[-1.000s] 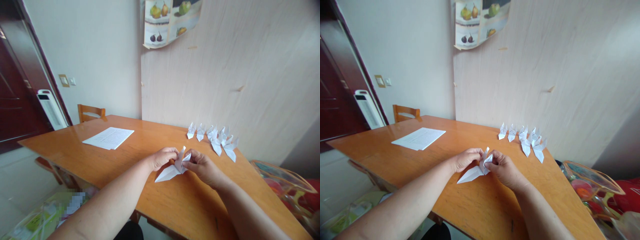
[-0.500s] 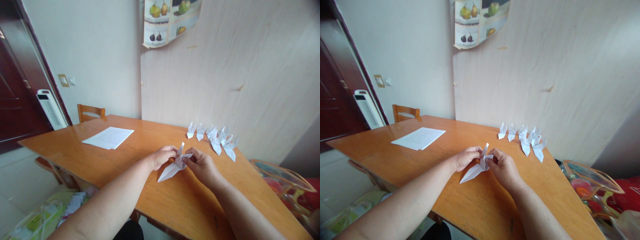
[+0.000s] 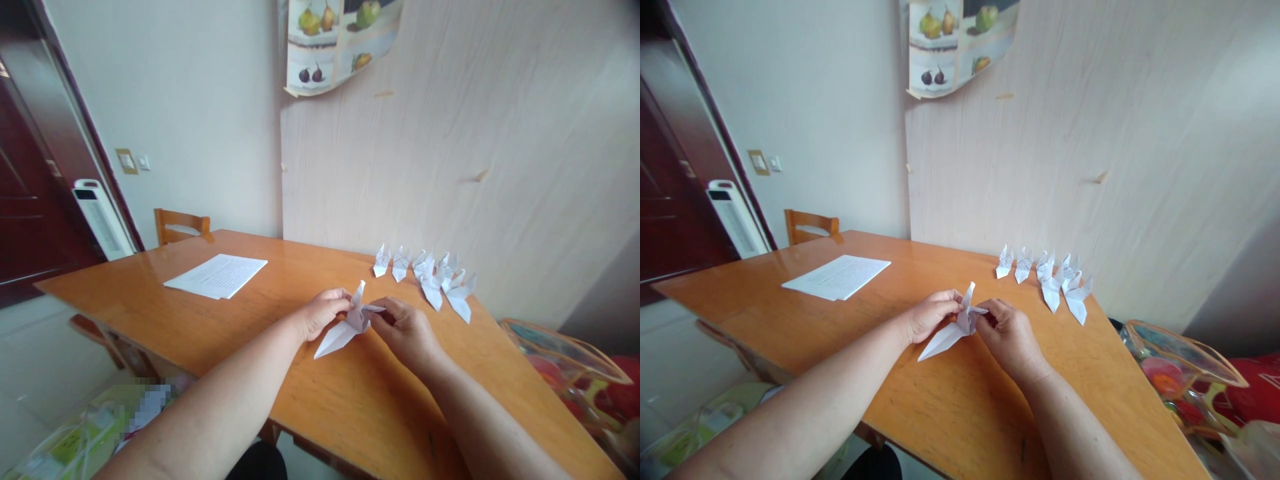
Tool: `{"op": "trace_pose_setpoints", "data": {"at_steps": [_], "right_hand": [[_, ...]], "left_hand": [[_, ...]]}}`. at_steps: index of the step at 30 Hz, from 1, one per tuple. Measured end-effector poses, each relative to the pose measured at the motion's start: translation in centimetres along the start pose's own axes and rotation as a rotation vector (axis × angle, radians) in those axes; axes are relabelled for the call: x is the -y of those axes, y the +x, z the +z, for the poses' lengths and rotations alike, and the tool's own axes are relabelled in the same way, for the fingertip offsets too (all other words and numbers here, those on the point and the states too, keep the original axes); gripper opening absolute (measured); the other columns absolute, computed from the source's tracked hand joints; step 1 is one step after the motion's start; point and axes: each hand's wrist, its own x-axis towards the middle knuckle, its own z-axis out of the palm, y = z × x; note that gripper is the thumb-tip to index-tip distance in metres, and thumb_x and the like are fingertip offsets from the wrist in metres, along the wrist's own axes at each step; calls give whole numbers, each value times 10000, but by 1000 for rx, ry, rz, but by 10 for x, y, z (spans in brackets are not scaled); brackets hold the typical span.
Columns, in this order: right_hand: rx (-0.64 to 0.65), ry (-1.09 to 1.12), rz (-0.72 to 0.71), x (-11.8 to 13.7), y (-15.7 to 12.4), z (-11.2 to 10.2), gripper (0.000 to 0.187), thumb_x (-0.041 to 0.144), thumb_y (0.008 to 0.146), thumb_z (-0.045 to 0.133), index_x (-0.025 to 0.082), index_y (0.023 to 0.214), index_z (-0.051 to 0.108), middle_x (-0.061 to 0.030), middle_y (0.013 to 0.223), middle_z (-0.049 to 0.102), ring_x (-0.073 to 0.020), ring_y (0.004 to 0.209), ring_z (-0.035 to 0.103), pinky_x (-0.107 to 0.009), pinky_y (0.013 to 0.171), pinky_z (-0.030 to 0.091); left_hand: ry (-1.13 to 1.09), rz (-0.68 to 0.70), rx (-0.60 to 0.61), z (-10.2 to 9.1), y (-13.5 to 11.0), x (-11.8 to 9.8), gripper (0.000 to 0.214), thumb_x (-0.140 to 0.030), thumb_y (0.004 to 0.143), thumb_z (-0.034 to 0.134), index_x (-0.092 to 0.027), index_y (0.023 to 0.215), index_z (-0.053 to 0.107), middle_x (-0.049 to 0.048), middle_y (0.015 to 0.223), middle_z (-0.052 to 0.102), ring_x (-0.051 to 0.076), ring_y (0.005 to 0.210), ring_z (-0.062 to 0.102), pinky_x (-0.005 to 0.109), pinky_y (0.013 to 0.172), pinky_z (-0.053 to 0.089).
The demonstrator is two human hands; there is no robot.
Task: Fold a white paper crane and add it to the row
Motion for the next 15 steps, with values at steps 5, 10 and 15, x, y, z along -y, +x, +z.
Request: {"op": "trace_pose_setpoints", "data": {"at_steps": [5,10,15], "right_hand": [[-9,-43,-66,0,0,-1,197,255,892,564,237,952,751,-38,784,670,-197,728,622,-309,675,443],[-21,-68,-65,-1,1,-1,217,263,874,558,240,973,750,-34,747,621,-192,686,582,-310,639,420],[-79,25,49,-1,1,0,279,305,850,562,203,1064,709,2,689,560,-164,613,510,-302,595,383]], "left_hand": [[-22,10,-20,-2,2,1,242,-265,729,718,-165,911,595,40,817,685,177,739,649,303,724,469],[-27,22,-32,-1,2,0,252,-280,733,737,-164,915,607,40,831,687,169,744,641,296,731,463],[21,63,-66,1,0,-2,234,-255,735,726,-162,923,623,38,848,688,173,780,633,291,745,446]]}}
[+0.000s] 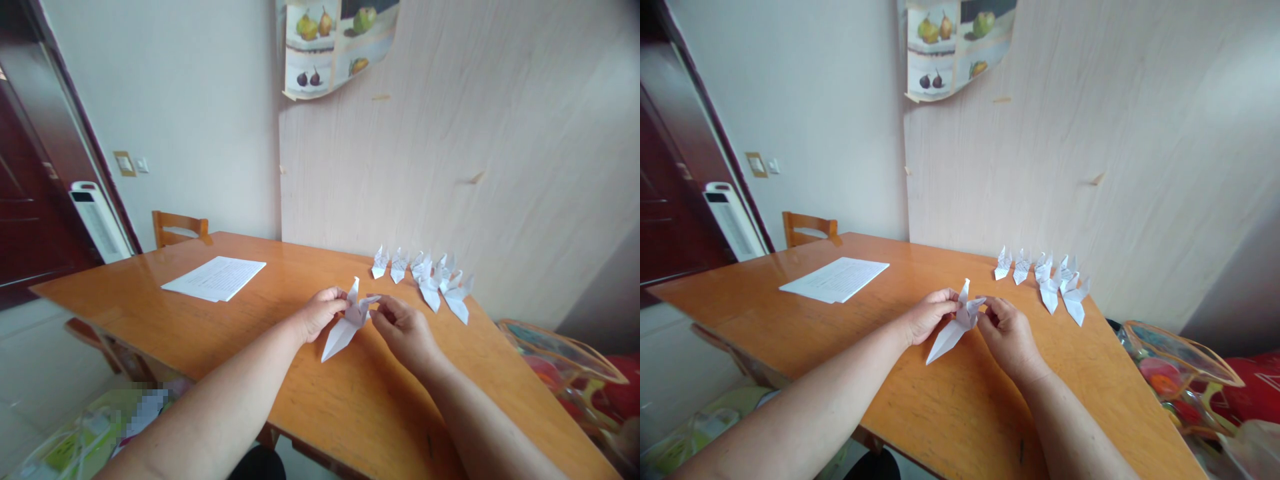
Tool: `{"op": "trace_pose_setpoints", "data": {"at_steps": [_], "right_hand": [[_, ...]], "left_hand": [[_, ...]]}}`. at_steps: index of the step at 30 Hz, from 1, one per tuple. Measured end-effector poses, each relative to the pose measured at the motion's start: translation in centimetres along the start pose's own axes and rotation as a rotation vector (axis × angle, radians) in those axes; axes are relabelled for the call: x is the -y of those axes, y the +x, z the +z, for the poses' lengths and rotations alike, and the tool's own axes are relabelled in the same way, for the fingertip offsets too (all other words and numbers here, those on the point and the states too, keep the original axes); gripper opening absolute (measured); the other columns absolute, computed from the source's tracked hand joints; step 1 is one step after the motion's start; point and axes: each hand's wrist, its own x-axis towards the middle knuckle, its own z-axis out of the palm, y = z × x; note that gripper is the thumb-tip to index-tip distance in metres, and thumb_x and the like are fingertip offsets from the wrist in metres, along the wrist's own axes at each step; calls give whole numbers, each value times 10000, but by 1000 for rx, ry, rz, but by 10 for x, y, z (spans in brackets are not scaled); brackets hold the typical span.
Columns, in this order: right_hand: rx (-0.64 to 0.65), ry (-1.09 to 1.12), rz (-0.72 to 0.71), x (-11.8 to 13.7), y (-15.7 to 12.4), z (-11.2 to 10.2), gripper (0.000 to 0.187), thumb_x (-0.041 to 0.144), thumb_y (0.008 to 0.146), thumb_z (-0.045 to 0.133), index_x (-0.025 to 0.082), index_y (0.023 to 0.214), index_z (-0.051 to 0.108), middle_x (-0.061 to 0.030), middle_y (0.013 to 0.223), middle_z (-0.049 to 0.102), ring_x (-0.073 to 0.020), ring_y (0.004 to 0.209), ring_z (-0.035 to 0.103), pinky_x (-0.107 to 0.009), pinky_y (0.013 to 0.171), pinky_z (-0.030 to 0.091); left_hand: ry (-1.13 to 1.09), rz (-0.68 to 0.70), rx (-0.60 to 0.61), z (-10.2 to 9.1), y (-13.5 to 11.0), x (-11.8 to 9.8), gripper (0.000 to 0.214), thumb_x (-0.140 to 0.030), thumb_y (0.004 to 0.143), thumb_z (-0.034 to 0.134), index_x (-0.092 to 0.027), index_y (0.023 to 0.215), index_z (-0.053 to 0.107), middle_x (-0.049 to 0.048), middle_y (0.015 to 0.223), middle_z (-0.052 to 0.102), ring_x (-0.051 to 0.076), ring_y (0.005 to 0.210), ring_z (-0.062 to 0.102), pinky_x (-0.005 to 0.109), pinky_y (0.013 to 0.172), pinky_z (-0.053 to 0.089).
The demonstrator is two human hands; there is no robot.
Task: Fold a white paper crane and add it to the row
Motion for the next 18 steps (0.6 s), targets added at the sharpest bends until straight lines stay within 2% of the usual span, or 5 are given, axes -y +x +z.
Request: {"op": "trace_pose_setpoints", "data": {"at_steps": [4,6,9,14,18], "right_hand": [[-34,172,172,0,1,0,412,361,821,578,180,1187,630,32,659,529,-152,569,475,-292,549,366],[-66,207,221,1,2,0,396,370,807,586,183,1155,615,29,672,537,-160,590,494,-294,553,376],[-92,243,275,2,3,-2,273,372,803,585,206,1019,604,11,708,572,-166,612,522,-301,569,405],[-58,289,266,4,3,-5,148,371,824,577,227,858,583,9,701,573,-152,592,501,-293,565,419],[-27,264,260,5,2,-6,204,420,840,595,223,789,585,19,666,538,-146,589,469,-282,549,374]], "left_hand": [[59,47,-10,1,-1,-1,188,-242,761,695,-161,916,625,38,867,683,170,799,615,287,757,437],[70,52,-8,2,-2,-2,166,-228,764,684,-162,902,620,30,846,670,163,780,601,285,752,434],[97,60,2,4,-4,-4,149,-213,761,674,-161,887,613,24,833,655,159,772,586,286,749,426],[123,64,13,6,-5,-5,163,-237,753,679,-170,878,600,14,832,644,162,775,580,289,747,418],[133,73,12,7,-6,-4,168,-251,753,688,-177,872,593,4,835,639,163,785,581,287,756,416]]}}
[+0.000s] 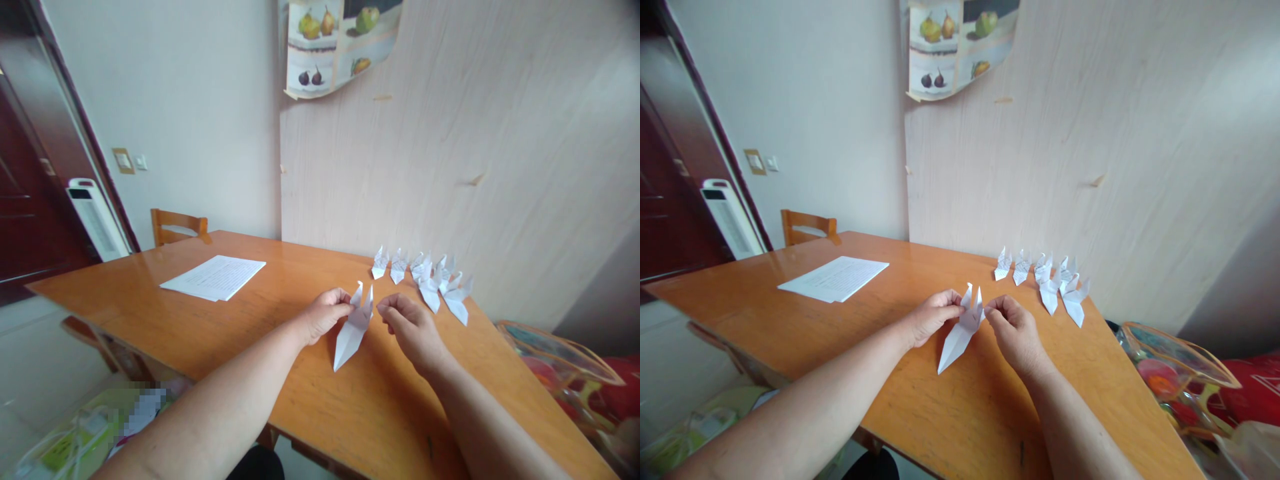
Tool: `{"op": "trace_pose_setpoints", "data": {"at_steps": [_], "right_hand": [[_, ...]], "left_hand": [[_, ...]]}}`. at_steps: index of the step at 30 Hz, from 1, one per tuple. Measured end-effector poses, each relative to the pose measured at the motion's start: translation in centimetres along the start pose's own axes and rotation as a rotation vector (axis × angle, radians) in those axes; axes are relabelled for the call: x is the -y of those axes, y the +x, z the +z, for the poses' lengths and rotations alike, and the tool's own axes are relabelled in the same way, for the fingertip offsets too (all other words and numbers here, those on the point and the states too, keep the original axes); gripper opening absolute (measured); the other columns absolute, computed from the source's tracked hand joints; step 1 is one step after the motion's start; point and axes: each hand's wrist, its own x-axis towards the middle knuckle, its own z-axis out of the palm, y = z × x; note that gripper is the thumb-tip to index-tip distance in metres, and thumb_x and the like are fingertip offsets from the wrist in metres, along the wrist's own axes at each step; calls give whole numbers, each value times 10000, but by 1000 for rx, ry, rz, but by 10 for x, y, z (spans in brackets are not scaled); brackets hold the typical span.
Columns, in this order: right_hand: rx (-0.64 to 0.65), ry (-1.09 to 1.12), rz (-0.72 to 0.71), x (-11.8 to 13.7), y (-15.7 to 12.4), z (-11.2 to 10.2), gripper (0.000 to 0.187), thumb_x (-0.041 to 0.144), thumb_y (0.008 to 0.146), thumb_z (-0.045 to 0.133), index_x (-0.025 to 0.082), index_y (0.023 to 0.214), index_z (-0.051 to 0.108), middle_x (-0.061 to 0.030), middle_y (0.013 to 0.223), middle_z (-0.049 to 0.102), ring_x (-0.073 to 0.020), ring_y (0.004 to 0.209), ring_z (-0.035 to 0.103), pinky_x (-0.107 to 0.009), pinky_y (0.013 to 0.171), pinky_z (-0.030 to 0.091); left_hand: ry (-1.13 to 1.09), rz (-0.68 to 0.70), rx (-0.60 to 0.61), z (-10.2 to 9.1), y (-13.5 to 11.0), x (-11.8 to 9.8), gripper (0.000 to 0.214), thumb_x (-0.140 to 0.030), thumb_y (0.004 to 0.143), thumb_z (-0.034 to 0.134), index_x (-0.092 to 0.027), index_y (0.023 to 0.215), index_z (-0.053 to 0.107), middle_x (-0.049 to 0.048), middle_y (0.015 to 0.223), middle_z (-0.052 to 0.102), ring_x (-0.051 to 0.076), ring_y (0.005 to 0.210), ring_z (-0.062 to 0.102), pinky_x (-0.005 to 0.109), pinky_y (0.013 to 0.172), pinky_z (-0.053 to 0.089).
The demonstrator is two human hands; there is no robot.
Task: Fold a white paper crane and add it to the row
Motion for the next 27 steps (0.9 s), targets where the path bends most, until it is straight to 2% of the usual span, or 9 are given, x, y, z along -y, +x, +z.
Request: {"op": "trace_pose_setpoints", "data": {"at_steps": [8,15,27], "right_hand": [[112,-32,-25,-6,0,4,202,416,806,642,216,800,613,11,690,573,-146,624,472,-282,568,345],[54,-112,24,-3,0,2,226,435,793,620,211,765,621,34,601,499,-130,547,390,-276,513,292],[13,-181,0,-9,3,1,267,447,833,579,188,810,637,30,610,512,-130,561,412,-267,515,294]], "left_hand": [[14,0,-1,3,-1,1,175,-235,743,695,-183,853,569,-20,795,596,143,737,544,272,720,400],[47,3,15,1,0,3,181,-255,758,697,-178,875,582,-7,830,606,151,778,548,287,773,401],[37,47,17,-1,3,8,182,-263,782,707,-168,901,607,10,884,627,164,838,558,304,831,404]]}}
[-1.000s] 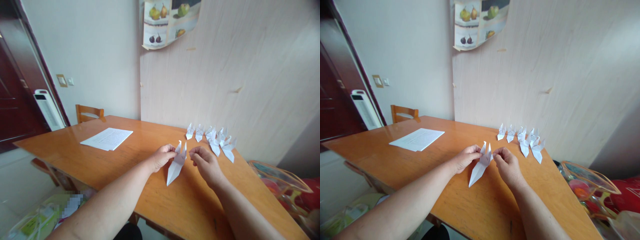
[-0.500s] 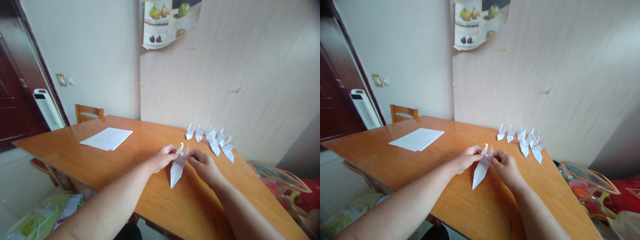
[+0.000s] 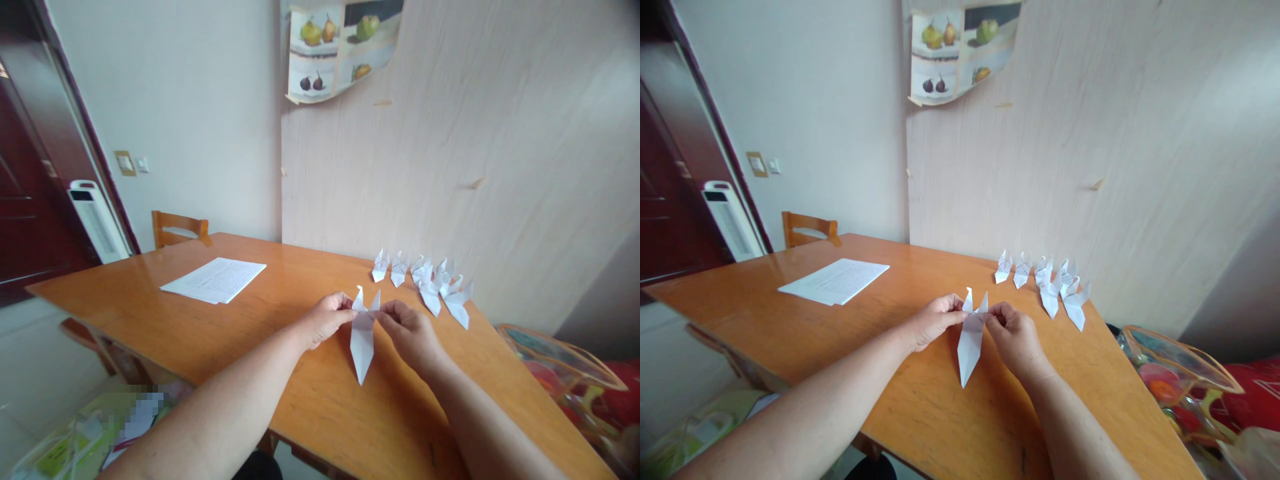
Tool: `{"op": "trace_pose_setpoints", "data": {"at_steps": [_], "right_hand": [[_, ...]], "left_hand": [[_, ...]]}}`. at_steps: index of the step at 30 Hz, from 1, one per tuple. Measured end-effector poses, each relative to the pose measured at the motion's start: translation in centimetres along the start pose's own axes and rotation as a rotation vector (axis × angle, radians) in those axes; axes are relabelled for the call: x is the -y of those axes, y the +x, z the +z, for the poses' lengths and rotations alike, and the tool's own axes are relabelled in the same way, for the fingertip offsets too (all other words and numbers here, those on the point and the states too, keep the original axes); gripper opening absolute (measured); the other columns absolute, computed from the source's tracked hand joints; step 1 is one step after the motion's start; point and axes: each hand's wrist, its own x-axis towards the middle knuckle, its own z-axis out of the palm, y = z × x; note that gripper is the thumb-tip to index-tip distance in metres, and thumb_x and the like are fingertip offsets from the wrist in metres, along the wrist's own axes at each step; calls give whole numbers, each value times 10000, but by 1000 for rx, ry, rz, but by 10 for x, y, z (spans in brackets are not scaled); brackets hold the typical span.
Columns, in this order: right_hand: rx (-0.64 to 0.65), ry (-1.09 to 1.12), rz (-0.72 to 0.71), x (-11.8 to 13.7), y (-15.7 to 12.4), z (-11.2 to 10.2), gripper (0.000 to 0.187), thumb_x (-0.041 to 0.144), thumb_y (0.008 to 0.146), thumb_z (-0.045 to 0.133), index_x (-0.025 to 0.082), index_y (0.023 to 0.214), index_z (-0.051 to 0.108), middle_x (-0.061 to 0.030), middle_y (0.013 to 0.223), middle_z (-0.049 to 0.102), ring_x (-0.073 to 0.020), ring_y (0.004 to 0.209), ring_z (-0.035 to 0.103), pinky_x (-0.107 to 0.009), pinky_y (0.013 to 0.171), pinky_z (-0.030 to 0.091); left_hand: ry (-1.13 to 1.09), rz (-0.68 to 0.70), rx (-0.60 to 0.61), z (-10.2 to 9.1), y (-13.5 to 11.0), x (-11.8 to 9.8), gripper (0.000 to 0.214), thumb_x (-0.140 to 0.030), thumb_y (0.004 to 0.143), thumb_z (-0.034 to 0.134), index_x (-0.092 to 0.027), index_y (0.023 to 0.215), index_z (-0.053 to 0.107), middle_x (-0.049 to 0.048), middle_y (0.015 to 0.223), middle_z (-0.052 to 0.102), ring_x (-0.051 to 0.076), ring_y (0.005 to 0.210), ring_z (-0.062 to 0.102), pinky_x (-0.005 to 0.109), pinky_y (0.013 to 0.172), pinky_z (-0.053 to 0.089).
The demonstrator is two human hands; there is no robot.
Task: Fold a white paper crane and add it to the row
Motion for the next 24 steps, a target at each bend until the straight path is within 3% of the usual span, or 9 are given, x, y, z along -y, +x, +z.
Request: {"op": "trace_pose_setpoints", "data": {"at_steps": [16,24], "right_hand": [[163,-117,-33,-18,3,3,279,447,849,567,191,747,613,42,600,491,-126,562,414,-266,521,285],[154,-85,54,-18,4,1,296,465,831,595,196,710,598,61,556,420,-112,525,350,-268,495,236]], "left_hand": [[130,9,-27,3,2,8,166,-250,764,709,-162,834,588,-21,789,571,127,734,499,269,727,382],[115,12,-20,0,5,15,162,-263,780,699,-168,849,587,-21,802,578,128,736,510,270,728,397]]}}
